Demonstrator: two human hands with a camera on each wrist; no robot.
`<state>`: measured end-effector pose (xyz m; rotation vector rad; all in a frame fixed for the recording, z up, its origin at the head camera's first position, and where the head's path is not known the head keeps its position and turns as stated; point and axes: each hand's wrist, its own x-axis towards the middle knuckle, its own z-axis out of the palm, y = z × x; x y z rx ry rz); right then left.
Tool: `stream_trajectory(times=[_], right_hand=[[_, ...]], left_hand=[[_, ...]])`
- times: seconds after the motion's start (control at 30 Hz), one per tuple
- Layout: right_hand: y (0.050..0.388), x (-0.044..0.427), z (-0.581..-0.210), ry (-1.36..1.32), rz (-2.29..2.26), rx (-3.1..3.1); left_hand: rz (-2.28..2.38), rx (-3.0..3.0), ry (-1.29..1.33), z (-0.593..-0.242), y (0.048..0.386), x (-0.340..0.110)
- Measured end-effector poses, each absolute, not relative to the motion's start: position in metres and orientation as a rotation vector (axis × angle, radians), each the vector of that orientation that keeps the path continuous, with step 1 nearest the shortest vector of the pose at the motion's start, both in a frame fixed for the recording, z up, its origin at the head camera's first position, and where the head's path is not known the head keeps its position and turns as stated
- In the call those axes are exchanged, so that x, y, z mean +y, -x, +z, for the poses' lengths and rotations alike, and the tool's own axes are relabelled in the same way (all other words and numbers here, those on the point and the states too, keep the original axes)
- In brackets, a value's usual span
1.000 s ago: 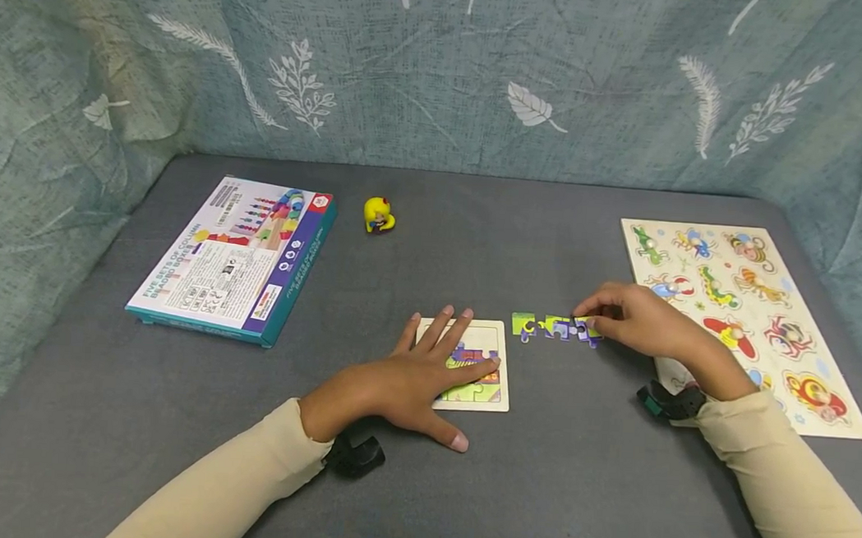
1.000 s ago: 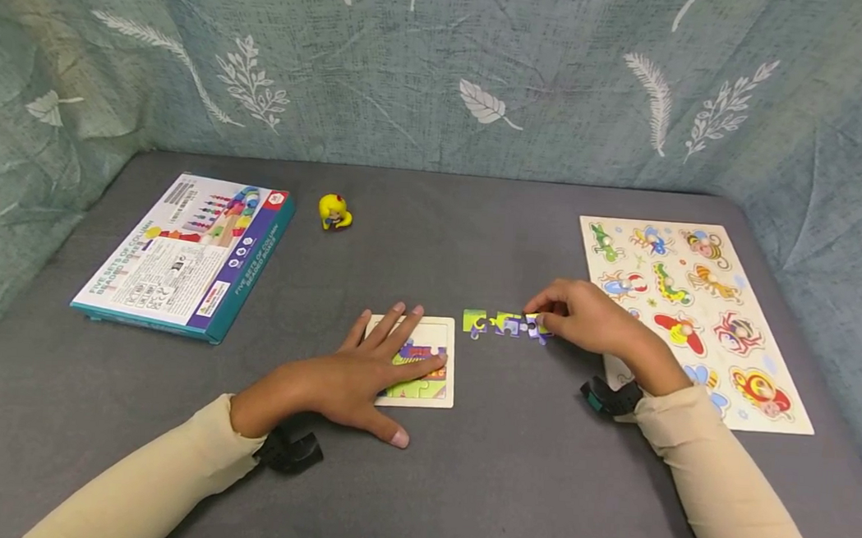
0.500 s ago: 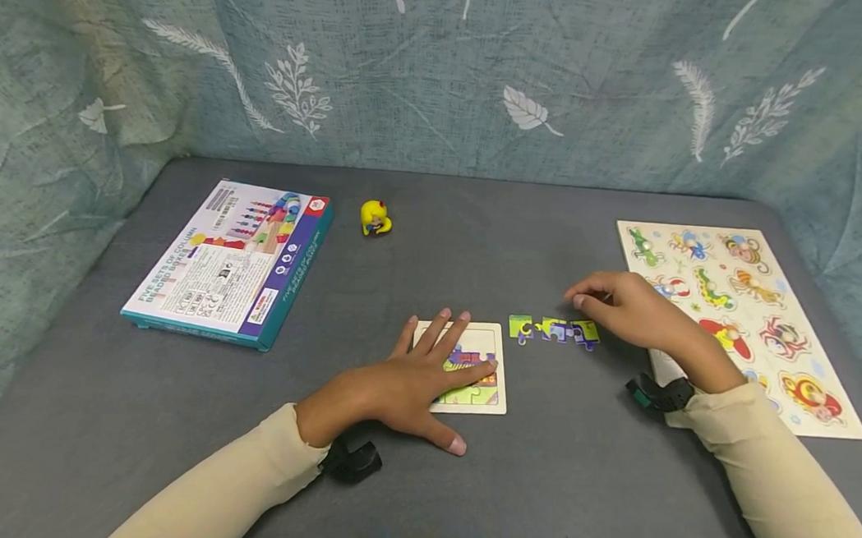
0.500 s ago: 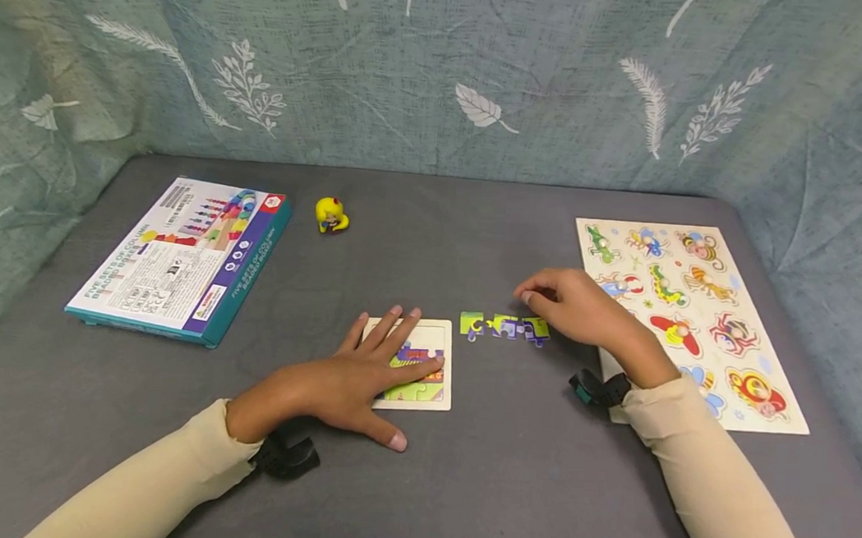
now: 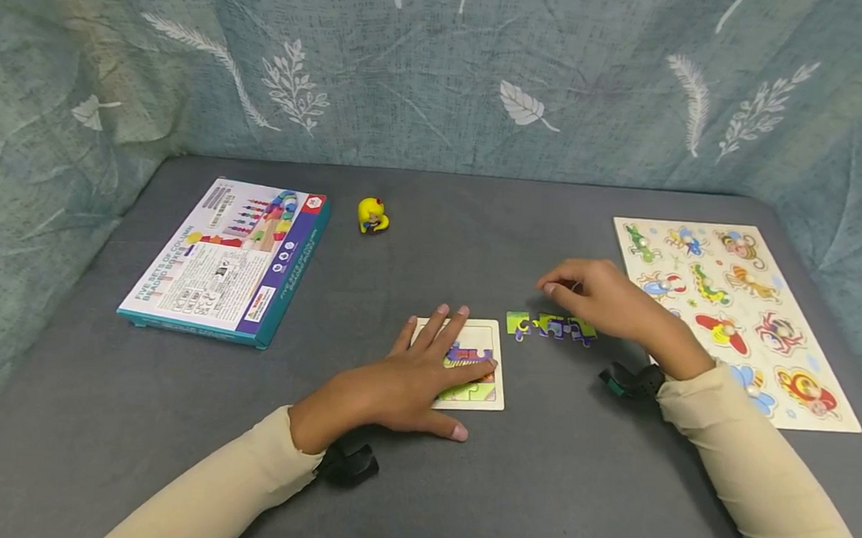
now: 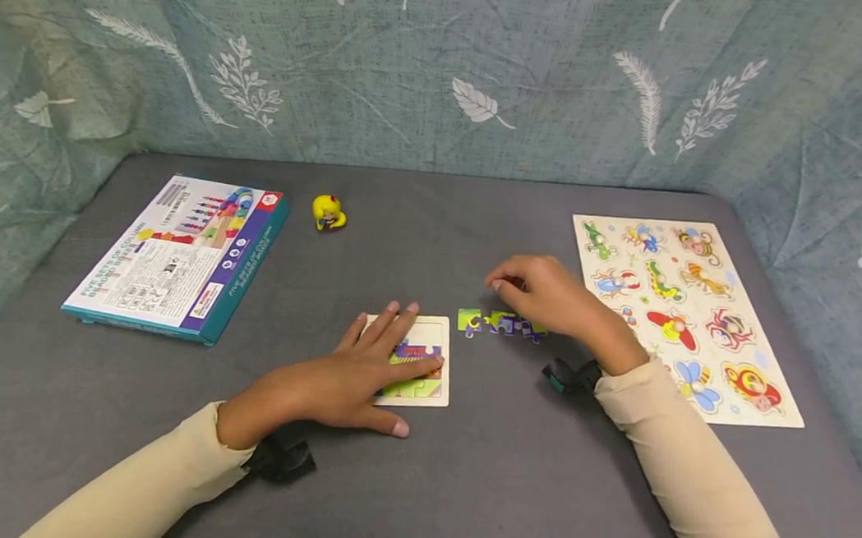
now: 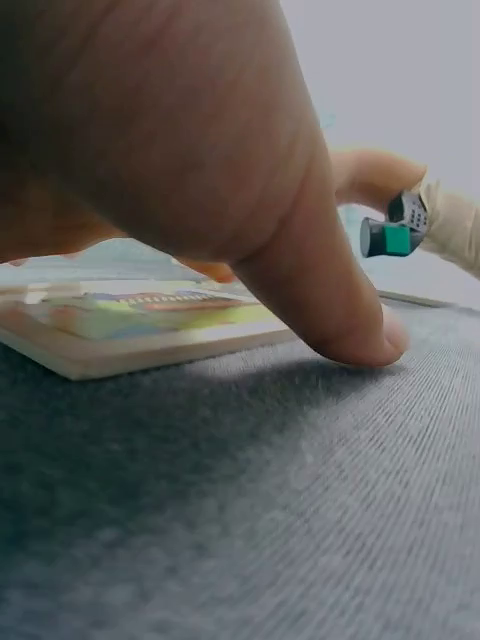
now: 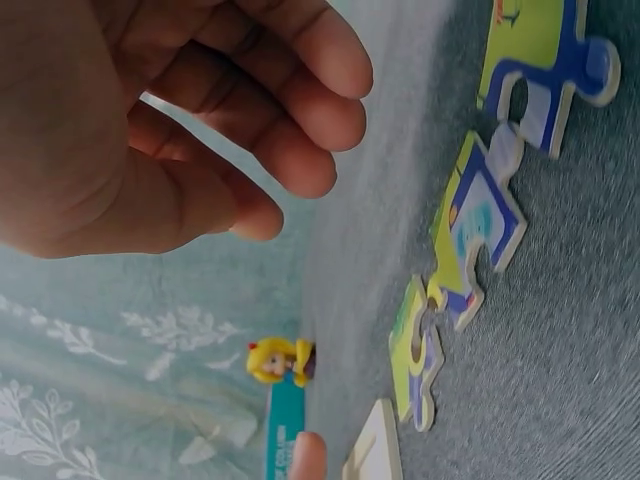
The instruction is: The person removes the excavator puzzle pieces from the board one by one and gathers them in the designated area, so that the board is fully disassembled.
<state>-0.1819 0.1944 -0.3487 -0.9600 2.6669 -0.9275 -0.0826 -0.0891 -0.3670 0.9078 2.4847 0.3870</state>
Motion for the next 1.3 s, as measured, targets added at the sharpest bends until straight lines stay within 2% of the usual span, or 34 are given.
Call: stream_trajectory(times=[0.43,0.9,1.3], right_hand=[[0.18,0.182,-0.35,0.985,-0.96,2.594],[0.172,0.147,-0.348,1.021,-1.037,2.384],[0.166,0.128,-0.357,1.068,-1.011,2.331]], left_hand=[[0.368,2.468,-0.885,-0.355,0.075,-0.107],[0.426,2.516,-0.759,-0.362,0.061,-0.126],[0.493,2.439,-0.764,-0.365,0.061,-0.129]])
